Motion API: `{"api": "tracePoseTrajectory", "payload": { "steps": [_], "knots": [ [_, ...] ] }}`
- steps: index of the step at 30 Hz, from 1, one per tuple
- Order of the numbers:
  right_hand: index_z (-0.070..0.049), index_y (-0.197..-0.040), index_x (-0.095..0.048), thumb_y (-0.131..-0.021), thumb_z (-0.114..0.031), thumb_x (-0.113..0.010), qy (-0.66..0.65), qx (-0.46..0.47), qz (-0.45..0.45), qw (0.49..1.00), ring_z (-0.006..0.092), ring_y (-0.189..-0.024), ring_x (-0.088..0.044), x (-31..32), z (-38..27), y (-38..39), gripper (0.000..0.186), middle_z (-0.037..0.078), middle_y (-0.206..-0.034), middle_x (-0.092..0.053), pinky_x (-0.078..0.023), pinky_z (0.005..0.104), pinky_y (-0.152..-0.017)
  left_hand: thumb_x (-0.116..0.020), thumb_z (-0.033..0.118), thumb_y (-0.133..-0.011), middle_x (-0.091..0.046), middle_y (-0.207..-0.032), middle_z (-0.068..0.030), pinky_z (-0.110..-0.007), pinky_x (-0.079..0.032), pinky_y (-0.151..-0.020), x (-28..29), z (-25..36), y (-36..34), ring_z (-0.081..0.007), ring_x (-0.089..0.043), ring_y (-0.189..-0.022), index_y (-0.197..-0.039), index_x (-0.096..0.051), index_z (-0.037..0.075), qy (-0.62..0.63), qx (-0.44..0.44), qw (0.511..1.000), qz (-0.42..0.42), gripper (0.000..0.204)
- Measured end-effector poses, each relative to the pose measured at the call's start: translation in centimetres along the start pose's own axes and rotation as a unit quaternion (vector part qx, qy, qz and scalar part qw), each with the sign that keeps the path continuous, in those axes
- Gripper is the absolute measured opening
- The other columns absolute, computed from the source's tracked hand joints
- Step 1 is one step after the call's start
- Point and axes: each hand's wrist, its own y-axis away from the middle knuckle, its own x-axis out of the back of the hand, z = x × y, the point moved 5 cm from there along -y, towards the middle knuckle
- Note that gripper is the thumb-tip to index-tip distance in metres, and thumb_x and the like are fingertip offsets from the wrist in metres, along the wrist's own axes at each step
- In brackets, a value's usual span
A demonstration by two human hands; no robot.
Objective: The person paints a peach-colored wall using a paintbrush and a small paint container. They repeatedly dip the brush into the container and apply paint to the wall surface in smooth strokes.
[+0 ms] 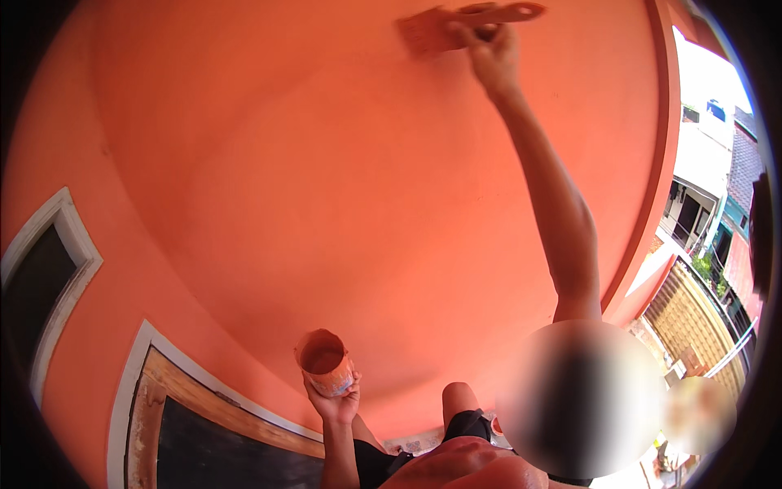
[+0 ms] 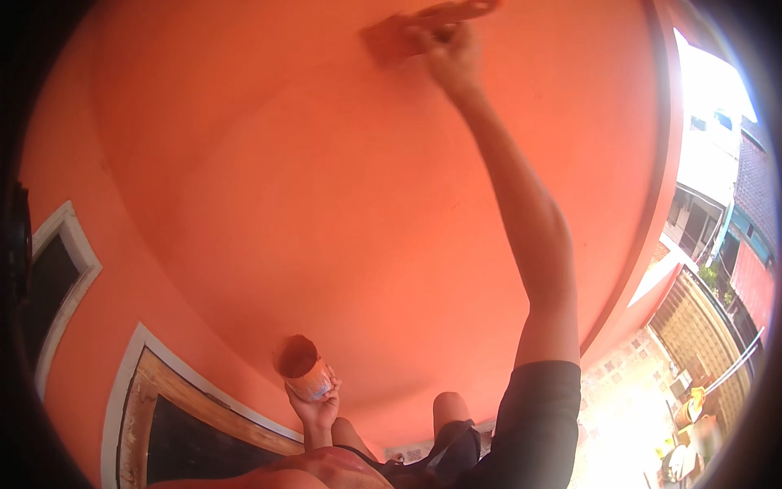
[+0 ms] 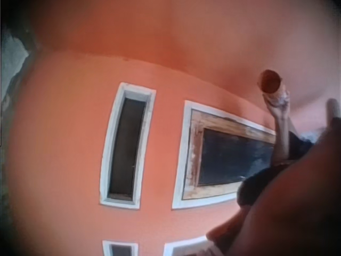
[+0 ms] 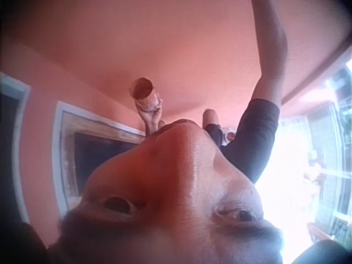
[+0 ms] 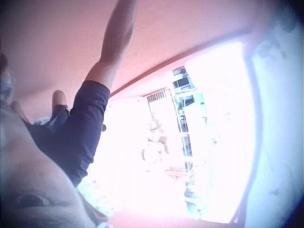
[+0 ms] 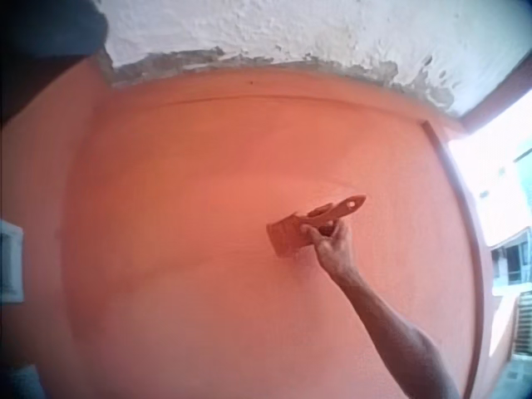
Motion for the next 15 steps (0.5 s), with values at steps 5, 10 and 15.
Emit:
{"api": "tracePoseTrajectory", "payload": {
  "steps": [5, 10, 15],
  "knots": [
    [-0.002, -0.119, -0.067, -0.086, -0.031, -0.082, 0.283, -0.006, 0.329, 0.901, 0.0233, -0.097, -0.072, 18.6, 1.9, -4.2, 0.047, 0.011, -0.106, -0.075, -0.056, 0.0355, -0.087, -0.058, 0.059, -0.095, -0.062, -0.121, -0.0236, -0.032, -0.059, -0.060, 0.5, 1.4, 0.9, -0.0381, -0.062, -0.098, -0.145, -0.049, 0.007, 0.017, -0.018, 0.999, -0.035, 0.073],
    [-0.009, -0.109, -0.073, -0.082, -0.050, -0.078, 0.445, -0.022, 0.292, 0.846, 0.0269, -0.087, -0.074, 19.1, 0.6, -4.6, 0.049, 0.007, -0.089, -0.078, -0.057, 0.0423, -0.079, -0.054, 0.063, -0.096, -0.065, -0.116, -0.0163, -0.029, -0.052, -0.054, 1.3, 2.3, 1.7, -0.0354, -0.064, -0.088, -0.139, -0.052, 0.004, 0.011, -0.057, 0.998, 0.023, 0.073],
    [-0.024, -0.106, -0.072, -0.084, -0.012, -0.075, 0.466, 0.307, 0.098, 0.824, 0.0240, -0.082, -0.069, -0.5, -1.5, 1.7, 0.025, 0.000, -0.094, -0.073, -0.055, 0.0406, -0.064, -0.055, 0.063, -0.095, -0.064, -0.121, -0.0143, -0.029, -0.051, -0.055, 1.5, 1.8, 1.4, -0.0350, -0.064, -0.089, -0.139, -0.053, 0.006, 0.027, -0.042, 0.999, 0.014, 0.072]
  ]
}}
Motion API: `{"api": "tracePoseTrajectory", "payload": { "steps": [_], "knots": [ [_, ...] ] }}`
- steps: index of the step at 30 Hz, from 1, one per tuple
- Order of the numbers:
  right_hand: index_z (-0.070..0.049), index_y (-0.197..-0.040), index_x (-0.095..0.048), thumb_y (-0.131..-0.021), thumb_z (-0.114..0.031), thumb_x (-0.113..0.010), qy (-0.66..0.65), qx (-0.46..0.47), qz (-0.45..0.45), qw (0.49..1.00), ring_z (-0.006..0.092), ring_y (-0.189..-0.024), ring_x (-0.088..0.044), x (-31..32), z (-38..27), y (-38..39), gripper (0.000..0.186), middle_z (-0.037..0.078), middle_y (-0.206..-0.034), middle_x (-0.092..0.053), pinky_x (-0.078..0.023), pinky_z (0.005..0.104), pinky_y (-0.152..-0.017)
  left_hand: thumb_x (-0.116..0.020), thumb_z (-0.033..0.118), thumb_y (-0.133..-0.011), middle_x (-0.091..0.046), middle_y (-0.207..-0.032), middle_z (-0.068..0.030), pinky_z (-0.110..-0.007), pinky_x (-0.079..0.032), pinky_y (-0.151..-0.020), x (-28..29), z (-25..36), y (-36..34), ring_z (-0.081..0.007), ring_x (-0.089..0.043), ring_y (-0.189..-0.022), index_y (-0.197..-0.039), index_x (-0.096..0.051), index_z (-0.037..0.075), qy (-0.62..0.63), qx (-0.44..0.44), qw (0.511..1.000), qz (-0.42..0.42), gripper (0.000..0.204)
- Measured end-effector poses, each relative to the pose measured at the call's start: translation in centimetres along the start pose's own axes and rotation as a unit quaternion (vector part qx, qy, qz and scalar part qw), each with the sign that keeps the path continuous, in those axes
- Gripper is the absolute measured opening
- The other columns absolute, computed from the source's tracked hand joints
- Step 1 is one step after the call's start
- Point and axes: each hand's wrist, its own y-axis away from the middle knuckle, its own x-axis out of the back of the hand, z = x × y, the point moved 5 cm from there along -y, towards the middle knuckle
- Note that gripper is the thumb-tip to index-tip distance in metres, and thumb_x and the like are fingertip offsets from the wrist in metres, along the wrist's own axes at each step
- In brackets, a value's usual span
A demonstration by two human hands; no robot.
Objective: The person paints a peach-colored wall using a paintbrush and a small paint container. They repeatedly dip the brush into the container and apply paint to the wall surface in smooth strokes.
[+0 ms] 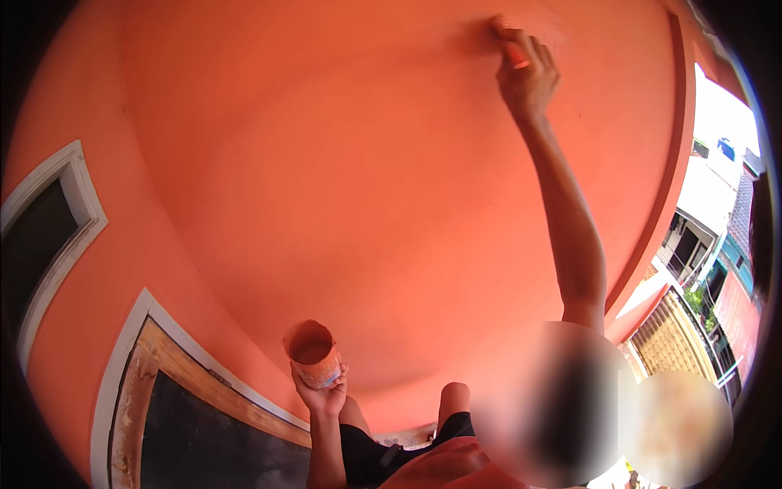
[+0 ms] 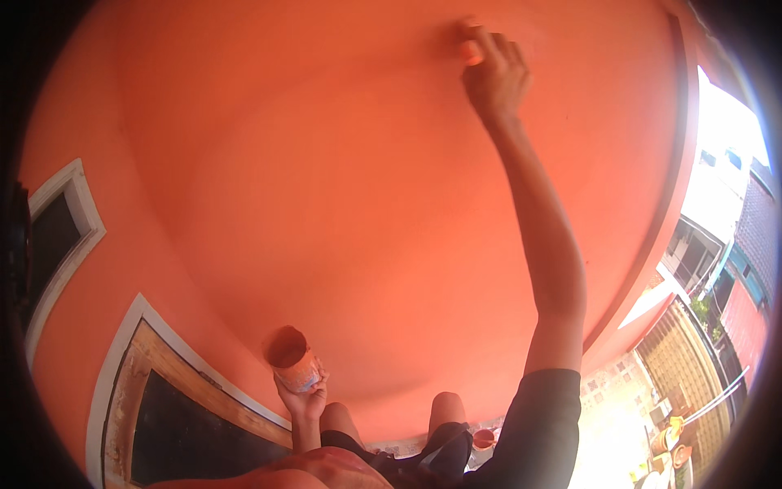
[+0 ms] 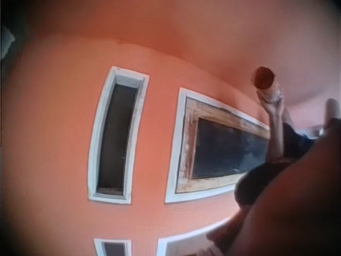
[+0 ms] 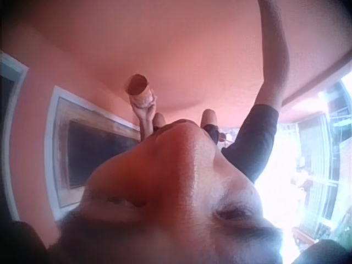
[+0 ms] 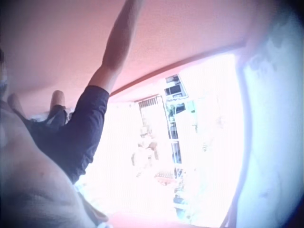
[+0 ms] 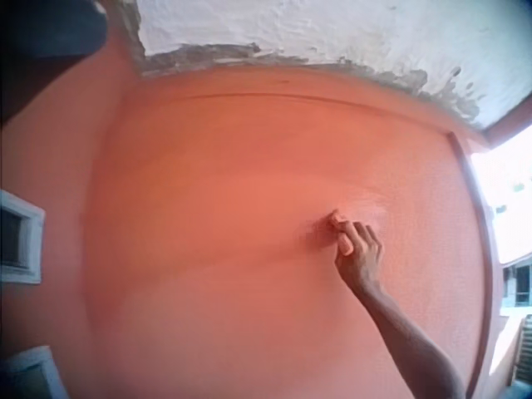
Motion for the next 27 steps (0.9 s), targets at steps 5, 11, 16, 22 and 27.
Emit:
{"api": "tracePoseTrajectory", "payload": {
  "steps": [5, 11, 16, 22, 27],
  "knots": [
    [-0.017, -0.088, -0.064, -0.079, -0.018, -0.078, -0.206, 0.121, -0.067, 0.969, 0.0198, -0.076, -0.063, -1.5, -20.9, 3.0, 0.017, 0.000, -0.093, -0.068, -0.048, 0.0337, -0.049, -0.059, 0.061, -0.094, -0.060, -0.123, -0.0174, -0.031, -0.055, -0.062, -0.4, -0.9, 0.1, -0.0375, -0.061, -0.101, -0.143, -0.048, 0.006, 0.002, 0.022, 0.998, -0.056, 0.074],
    [-0.019, -0.101, -0.064, -0.087, -0.012, -0.071, -0.436, 0.062, -0.240, 0.865, 0.0268, -0.073, -0.067, -0.7, -31.2, 3.4, 0.017, 0.007, -0.085, -0.070, -0.050, 0.0421, -0.054, -0.056, 0.065, -0.095, -0.061, -0.129, -0.0129, -0.030, -0.050, -0.058, -0.1, -0.1, 1.8, -0.0340, -0.063, -0.093, -0.141, -0.052, 0.010, -0.020, 0.005, 1.000, -0.024, 0.072],
    [-0.003, -0.109, -0.071, -0.090, -0.015, -0.077, -0.437, -0.216, -0.040, 0.872, 0.0173, -0.077, -0.071, -3.8, -14.2, -2.2, 0.023, 0.007, -0.091, -0.075, -0.056, 0.0332, -0.072, -0.054, 0.066, -0.096, -0.060, -0.132, -0.0153, -0.031, -0.051, -0.059, 0.6, 2.5, 3.0, -0.0333, -0.062, -0.092, -0.143, -0.050, 0.010, -0.016, -0.015, 0.999, -0.041, 0.074],
    [-0.010, -0.098, -0.076, -0.093, -0.024, -0.075, -0.090, -0.283, 0.042, 0.954, 0.0215, -0.078, -0.074, -0.7, -8.5, -5.7, 0.015, 0.004, -0.094, -0.078, -0.055, 0.0333, -0.070, -0.054, 0.059, -0.098, -0.060, -0.125, -0.0167, -0.033, -0.058, -0.064, 1.3, 4.9, 3.9, -0.0385, -0.064, -0.098, -0.144, -0.046, 0.005, 0.019, -0.053, 0.996, -0.075, 0.071],
    [-0.021, -0.106, -0.068, -0.071, 0.001, -0.069, -0.185, 0.146, -0.001, 0.972, 0.0200, -0.080, -0.066, -2.7, -26.0, -1.6, 0.041, -0.001, -0.093, -0.067, -0.054, 0.0355, -0.054, -0.053, 0.060, -0.098, -0.060, -0.126, -0.0165, -0.034, -0.056, -0.063, 1.6, 4.7, 4.0, -0.0373, -0.064, -0.098, -0.144, -0.047, 0.006, 0.024, -0.080, 0.994, -0.064, 0.072]
  ]
}}
